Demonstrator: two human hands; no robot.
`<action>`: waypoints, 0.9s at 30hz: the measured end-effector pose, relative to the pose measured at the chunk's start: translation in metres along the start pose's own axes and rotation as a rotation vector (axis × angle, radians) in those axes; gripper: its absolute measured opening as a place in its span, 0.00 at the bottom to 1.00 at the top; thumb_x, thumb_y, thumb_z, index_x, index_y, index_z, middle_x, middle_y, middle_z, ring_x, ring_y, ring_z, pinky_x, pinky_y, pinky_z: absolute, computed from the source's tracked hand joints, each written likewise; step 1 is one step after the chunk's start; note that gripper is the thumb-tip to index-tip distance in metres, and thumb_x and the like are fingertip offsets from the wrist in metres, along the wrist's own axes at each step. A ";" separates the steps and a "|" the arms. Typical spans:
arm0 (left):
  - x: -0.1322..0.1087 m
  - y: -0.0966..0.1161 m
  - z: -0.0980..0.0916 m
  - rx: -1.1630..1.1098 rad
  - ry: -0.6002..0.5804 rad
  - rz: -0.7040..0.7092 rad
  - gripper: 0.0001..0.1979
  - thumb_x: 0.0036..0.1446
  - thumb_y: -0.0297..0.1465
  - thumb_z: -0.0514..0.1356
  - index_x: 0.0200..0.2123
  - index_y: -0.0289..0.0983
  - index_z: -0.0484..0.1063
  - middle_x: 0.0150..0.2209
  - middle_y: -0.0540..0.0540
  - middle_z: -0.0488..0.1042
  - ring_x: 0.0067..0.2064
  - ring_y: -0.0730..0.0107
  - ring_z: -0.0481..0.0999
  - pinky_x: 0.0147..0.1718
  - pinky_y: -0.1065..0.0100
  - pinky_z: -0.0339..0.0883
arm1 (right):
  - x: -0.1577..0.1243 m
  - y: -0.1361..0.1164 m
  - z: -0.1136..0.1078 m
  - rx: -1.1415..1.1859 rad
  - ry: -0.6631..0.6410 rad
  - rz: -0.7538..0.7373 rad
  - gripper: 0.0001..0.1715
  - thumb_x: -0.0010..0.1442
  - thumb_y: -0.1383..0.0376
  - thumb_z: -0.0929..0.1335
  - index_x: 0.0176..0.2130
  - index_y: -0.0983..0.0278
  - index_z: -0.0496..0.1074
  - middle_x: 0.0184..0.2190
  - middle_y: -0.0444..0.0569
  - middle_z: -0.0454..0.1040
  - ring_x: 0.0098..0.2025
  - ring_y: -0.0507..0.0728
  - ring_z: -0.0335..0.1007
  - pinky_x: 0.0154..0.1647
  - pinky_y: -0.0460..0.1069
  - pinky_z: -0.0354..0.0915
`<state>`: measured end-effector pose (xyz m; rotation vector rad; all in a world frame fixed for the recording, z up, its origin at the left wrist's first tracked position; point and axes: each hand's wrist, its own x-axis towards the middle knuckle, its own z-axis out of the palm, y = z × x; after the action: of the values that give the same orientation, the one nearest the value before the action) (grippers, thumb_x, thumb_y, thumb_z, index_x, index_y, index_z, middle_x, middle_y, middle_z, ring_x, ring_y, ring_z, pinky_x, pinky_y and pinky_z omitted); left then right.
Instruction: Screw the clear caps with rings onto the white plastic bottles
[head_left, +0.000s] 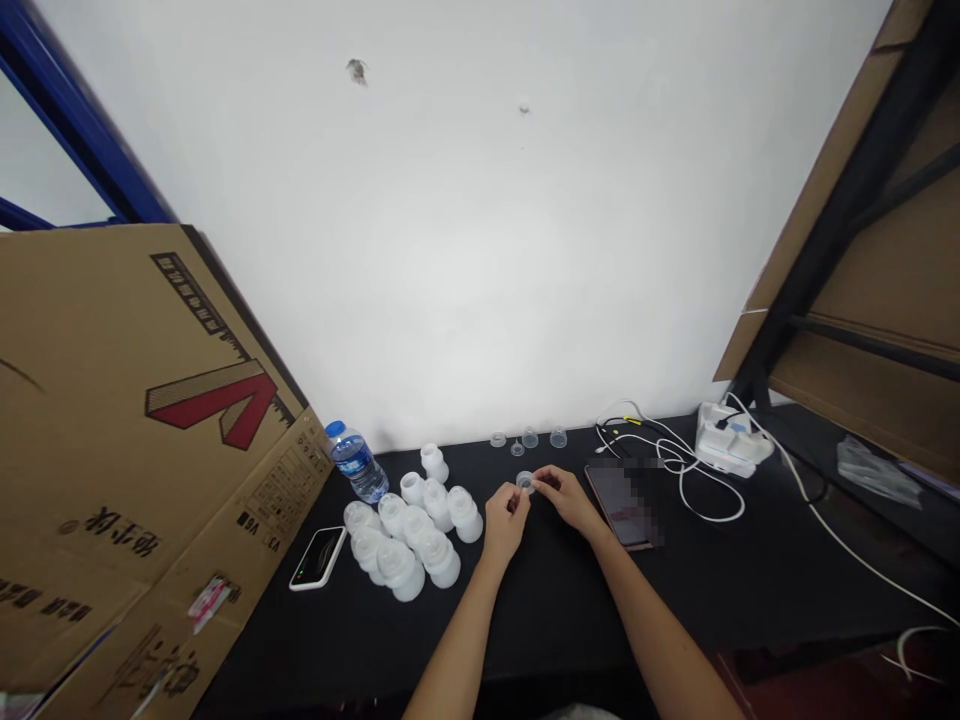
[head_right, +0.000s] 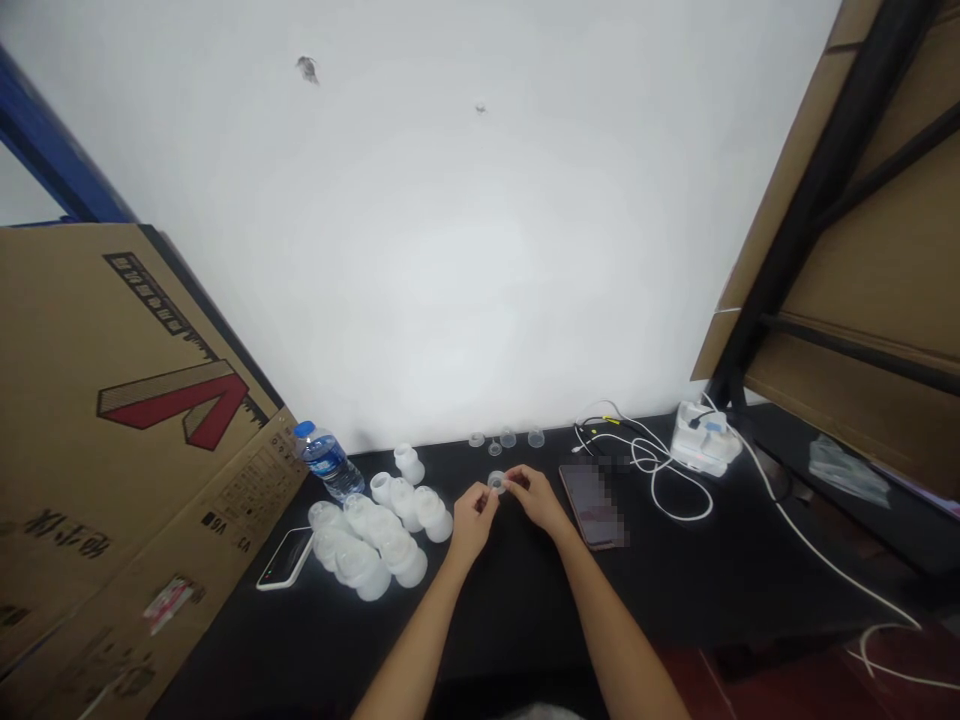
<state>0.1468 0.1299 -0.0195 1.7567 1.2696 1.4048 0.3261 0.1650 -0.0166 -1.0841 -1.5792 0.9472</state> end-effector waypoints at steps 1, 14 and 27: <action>0.000 0.000 0.000 -0.004 0.001 -0.003 0.23 0.70 0.46 0.58 0.25 0.40 0.70 0.25 0.51 0.67 0.28 0.69 0.66 0.30 0.67 0.59 | 0.000 0.000 0.000 0.000 0.000 0.001 0.19 0.63 0.48 0.73 0.40 0.60 0.80 0.37 0.49 0.82 0.40 0.61 0.77 0.45 0.53 0.71; 0.000 0.001 -0.001 -0.026 0.009 -0.020 0.25 0.70 0.49 0.58 0.25 0.39 0.71 0.24 0.51 0.69 0.27 0.69 0.67 0.29 0.68 0.59 | 0.001 0.004 -0.005 0.001 0.008 0.007 0.19 0.63 0.48 0.74 0.41 0.61 0.80 0.37 0.48 0.82 0.40 0.60 0.77 0.45 0.53 0.70; -0.001 0.000 -0.001 -0.003 -0.015 0.027 0.24 0.70 0.46 0.59 0.24 0.38 0.68 0.25 0.52 0.64 0.28 0.71 0.64 0.30 0.69 0.56 | 0.000 0.004 -0.005 0.077 0.032 0.057 0.19 0.58 0.49 0.77 0.37 0.61 0.77 0.33 0.45 0.79 0.36 0.57 0.73 0.40 0.51 0.67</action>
<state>0.1455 0.1289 -0.0192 1.7859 1.2400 1.4049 0.3315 0.1665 -0.0195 -1.0897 -1.4811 1.0161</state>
